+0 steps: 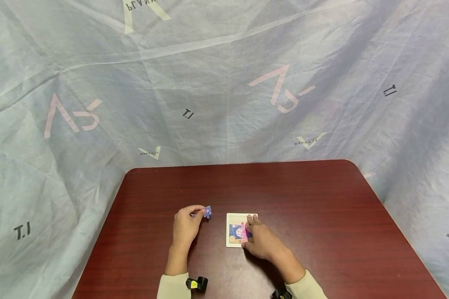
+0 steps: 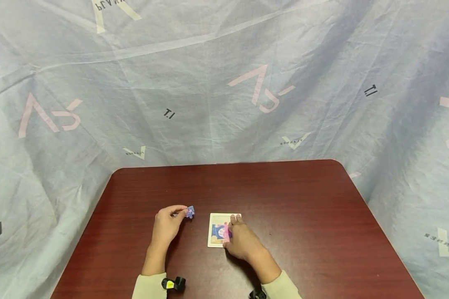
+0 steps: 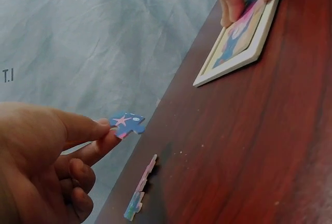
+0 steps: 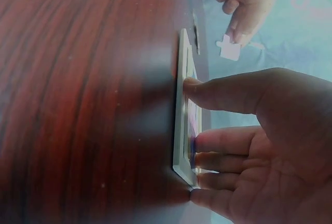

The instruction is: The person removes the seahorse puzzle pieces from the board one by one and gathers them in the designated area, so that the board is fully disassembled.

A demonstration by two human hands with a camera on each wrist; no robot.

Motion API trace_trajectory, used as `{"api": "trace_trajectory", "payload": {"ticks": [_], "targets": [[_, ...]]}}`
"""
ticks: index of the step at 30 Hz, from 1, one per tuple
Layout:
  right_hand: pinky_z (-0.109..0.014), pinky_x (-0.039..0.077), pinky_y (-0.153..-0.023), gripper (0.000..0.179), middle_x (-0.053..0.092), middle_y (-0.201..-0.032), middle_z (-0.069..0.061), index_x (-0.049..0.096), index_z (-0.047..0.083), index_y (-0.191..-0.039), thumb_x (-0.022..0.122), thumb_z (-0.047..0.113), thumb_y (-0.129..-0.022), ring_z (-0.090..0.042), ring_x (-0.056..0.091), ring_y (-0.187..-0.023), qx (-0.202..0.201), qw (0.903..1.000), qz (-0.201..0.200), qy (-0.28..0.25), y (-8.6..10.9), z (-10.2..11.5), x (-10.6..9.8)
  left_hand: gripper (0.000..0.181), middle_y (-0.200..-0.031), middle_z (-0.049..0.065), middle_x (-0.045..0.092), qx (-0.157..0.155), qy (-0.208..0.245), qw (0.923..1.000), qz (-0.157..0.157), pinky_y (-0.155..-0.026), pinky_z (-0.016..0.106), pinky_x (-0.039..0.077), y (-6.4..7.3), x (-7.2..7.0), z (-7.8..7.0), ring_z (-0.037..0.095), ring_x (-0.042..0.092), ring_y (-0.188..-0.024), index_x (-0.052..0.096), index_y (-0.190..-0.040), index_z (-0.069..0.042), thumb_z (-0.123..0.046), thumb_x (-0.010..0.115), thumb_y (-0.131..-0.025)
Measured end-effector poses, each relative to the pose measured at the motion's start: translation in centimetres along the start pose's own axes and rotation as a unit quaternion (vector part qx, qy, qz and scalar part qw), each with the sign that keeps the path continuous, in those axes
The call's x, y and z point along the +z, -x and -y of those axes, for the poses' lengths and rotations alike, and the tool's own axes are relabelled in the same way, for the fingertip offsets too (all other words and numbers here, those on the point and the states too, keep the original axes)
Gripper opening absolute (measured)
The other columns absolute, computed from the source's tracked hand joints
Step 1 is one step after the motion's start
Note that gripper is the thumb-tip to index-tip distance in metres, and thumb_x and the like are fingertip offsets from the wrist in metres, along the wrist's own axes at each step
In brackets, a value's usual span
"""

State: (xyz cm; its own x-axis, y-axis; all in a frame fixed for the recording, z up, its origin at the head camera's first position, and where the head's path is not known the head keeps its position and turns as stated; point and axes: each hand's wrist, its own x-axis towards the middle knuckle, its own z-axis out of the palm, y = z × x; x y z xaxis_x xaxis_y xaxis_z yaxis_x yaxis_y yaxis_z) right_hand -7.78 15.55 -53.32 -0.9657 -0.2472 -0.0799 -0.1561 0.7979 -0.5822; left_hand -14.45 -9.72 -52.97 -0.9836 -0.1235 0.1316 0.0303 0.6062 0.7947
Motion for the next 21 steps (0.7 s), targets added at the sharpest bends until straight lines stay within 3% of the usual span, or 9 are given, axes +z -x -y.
{"api": "trace_trajectory", "payload": {"ticks": [5,12,21], "targets": [[-0.058,0.035,-0.124,0.062,0.047,-0.157,-0.036,0.064,-0.016,-0.132,0.086,0.016,-0.084,-0.052,0.041,-0.151,-0.003,1.0,-0.001,0.005,0.1,-0.1,0.1,0.005,-0.103,0.003,0.083,0.001,-0.001,0.9999,-0.015,-0.086,0.047,0.059,-0.4,-0.3,0.2,0.023,0.077,-0.099,0.086,-0.095,-0.022,-0.022,0.082,-0.092],[-0.058,0.036,-0.124,0.063,0.047,-0.156,-0.036,0.063,-0.015,-0.134,0.086,0.017,-0.084,-0.053,0.042,-0.151,-0.01,0.9998,-0.005,0.017,0.2,0.0,0.1,0.006,-0.104,0.003,0.083,-0.013,0.003,0.9999,-0.002,-0.085,0.047,0.058,-1.0,-0.5,0.2,0.022,0.076,-0.098,0.086,-0.096,-0.022,-0.022,0.081,-0.092],[-0.058,0.036,-0.124,0.063,0.047,-0.157,-0.035,0.063,-0.015,-0.134,0.085,0.018,-0.085,-0.051,0.041,-0.152,0.0,0.9999,-0.01,0.013,0.4,0.1,0.2,0.009,-0.104,0.002,0.083,-0.004,-0.046,0.998,0.042,-0.08,0.046,0.057,-2.0,-0.1,0.5,0.022,0.074,-0.094,0.085,-0.099,-0.022,-0.025,0.078,-0.096]]}}
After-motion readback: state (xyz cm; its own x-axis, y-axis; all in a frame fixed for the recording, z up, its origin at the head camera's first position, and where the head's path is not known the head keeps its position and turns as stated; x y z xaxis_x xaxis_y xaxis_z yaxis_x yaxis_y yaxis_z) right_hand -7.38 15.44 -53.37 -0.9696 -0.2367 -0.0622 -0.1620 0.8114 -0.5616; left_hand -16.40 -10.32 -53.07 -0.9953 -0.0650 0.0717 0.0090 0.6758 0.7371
